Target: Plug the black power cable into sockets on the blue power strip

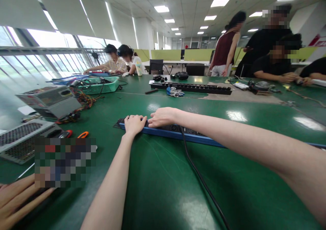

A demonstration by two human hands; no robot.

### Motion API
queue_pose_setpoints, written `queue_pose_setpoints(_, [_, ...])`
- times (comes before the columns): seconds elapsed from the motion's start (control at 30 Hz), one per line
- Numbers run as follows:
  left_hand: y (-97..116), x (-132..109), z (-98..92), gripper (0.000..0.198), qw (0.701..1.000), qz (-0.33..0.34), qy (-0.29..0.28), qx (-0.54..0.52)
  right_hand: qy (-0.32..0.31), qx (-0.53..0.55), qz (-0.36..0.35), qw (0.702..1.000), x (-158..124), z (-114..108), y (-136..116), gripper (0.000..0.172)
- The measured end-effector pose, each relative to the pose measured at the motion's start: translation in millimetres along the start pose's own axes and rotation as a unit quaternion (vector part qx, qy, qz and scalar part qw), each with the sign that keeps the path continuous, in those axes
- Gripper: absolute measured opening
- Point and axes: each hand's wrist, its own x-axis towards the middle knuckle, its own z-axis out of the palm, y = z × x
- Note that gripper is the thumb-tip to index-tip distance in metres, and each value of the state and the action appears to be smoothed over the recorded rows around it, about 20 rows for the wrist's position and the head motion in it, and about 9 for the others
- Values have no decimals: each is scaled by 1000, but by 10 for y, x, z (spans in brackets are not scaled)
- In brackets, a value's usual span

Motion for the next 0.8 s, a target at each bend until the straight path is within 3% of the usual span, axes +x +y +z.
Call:
queue_pose_setpoints(0.2, [0,-5,-7,55,1000,5,1,-1,-23,24,40,999,62,-47,-85,29])
queue_pose_setpoints(0.43, [12,-9,-25,53,1000,1,0,-1,5,44,66,997,78,65,-15,24])
queue_pose_setpoints(0.8, [0,-8,-8,52,1000,6,8,5,-1,43,88,995,170,10,-127,26])
